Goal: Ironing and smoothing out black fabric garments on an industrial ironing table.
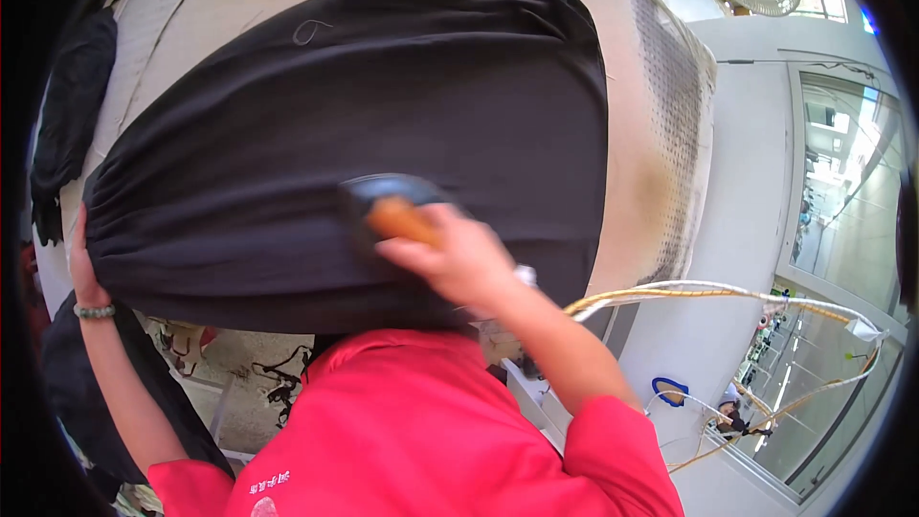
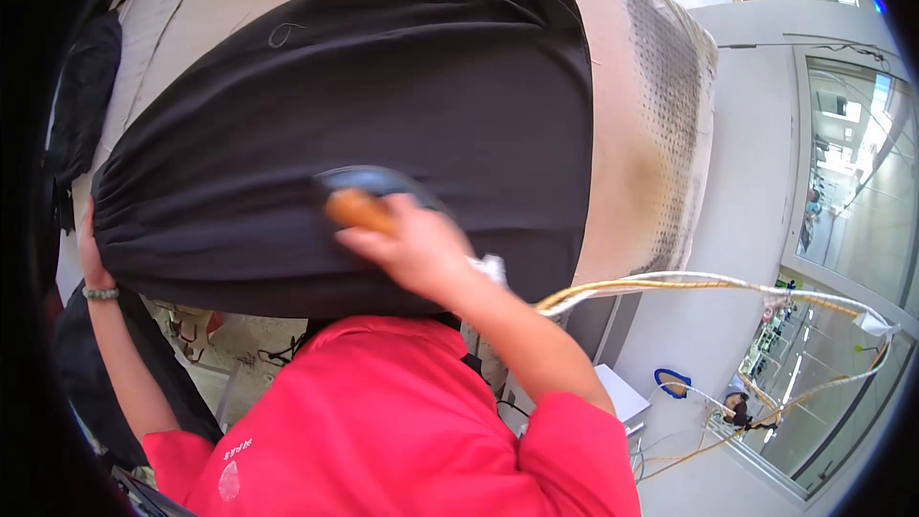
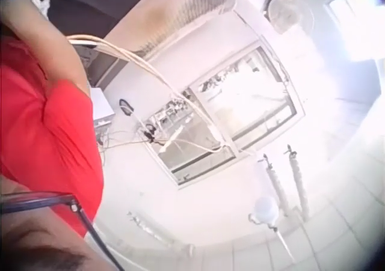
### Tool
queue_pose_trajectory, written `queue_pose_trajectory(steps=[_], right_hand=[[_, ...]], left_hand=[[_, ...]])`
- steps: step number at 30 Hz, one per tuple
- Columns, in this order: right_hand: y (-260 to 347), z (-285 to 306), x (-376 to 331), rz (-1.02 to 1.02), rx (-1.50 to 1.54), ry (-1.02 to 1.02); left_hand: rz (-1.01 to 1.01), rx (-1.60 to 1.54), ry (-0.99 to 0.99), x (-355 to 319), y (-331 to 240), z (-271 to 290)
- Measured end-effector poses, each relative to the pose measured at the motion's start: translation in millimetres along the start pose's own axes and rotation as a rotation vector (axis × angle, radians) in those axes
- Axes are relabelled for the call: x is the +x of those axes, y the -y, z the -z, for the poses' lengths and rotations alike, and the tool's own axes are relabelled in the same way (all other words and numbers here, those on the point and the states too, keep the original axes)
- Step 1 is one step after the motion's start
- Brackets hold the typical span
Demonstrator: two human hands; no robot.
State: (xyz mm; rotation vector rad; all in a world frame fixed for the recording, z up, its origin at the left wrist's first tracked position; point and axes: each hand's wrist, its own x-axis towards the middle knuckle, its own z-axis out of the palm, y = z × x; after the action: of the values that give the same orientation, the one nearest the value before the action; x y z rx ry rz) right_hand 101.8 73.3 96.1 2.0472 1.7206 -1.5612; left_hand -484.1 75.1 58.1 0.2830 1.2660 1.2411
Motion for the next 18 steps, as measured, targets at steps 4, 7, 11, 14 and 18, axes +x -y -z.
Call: queue_pose_trajectory(steps=[4, 7, 11, 14, 18], right_hand=[[-153, 90, -34, -0.245, 0.221, -0.407], [-222, 159, -54, -0.454, 0.279, -0.586], [-298, 224, -53, -0.476, 0.263, -0.709], [-328, 249, -46, -0.514, 0.204, -0.677], [-299, 191, -27, 0.142, -0.479, -1.318]], left_hand=[[0.114, 0.035, 0.073, 7, -1, 12], [0.089, 0.092, 0.027, 10, -13, 21], [-0.002, 0.152, -0.191, 1, -13, -23], [-0.253, 0.425, -0.298, -25, -3, -83], [-0.029, 0.209, -0.109, -57, 1, -86]])
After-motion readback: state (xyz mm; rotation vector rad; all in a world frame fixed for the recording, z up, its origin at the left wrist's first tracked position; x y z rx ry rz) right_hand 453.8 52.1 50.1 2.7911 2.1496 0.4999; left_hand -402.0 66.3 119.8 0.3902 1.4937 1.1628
